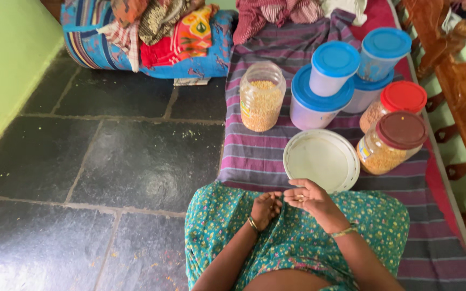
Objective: The person sits on a bed and sorts yellow split peas by hand, picking out debris and transferring the cleaned peas into a clear plastic container. They also open a second container with greenish seeds and place the lid back on.
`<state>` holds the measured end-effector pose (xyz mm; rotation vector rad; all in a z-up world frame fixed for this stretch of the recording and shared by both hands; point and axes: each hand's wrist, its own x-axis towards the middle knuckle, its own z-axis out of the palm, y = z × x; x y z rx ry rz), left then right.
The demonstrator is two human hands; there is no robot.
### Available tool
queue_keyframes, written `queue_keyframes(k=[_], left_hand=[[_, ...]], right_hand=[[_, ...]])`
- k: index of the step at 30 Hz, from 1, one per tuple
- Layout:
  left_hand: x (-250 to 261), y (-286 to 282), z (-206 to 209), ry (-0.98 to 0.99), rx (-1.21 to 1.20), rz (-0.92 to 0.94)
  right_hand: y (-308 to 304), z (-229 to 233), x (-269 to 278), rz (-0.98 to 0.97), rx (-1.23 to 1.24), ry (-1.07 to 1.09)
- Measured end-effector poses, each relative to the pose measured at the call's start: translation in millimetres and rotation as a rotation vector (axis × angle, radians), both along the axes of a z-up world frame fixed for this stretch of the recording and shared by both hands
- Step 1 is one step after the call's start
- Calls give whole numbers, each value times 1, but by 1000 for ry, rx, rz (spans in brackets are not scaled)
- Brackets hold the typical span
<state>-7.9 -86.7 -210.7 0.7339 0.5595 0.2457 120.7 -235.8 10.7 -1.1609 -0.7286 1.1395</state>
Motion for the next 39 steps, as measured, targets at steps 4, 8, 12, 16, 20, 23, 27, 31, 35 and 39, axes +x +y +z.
queue_keyframes(k=[4, 8, 12, 16, 20, 23, 27, 31, 35, 39], left_hand=[[0, -1, 6, -93, -94, 50], [0, 2, 13, -75, 20, 11], [-18, -9, 36, -348, -49, 70], [-12, 10, 61, -178, -4, 231], [-15, 6, 78, -268, -67, 364], [-14, -20, 95, -241, 62, 222], [-13, -46, 125, -193, 797, 123], [-20, -39, 117, -190, 1351, 291], [-5, -2, 48, -26, 423, 446], [-14, 45, 8, 44, -124, 469]], right_hand=[[7, 117, -32, 166, 62, -24], [19, 96, -32, 205, 84, 20], [12, 54, -42, 139, -12, 150], [15, -42, -34, 74, -121, 294], [11, -121, -32, 35, -236, 518], [5, -170, -39, 5, -285, 635], [8, -193, -25, -93, -278, 616], [11, -158, -16, -44, -392, 515], [46, -111, 30, 262, -365, -43], [121, -20, 97, 125, -115, -776]])
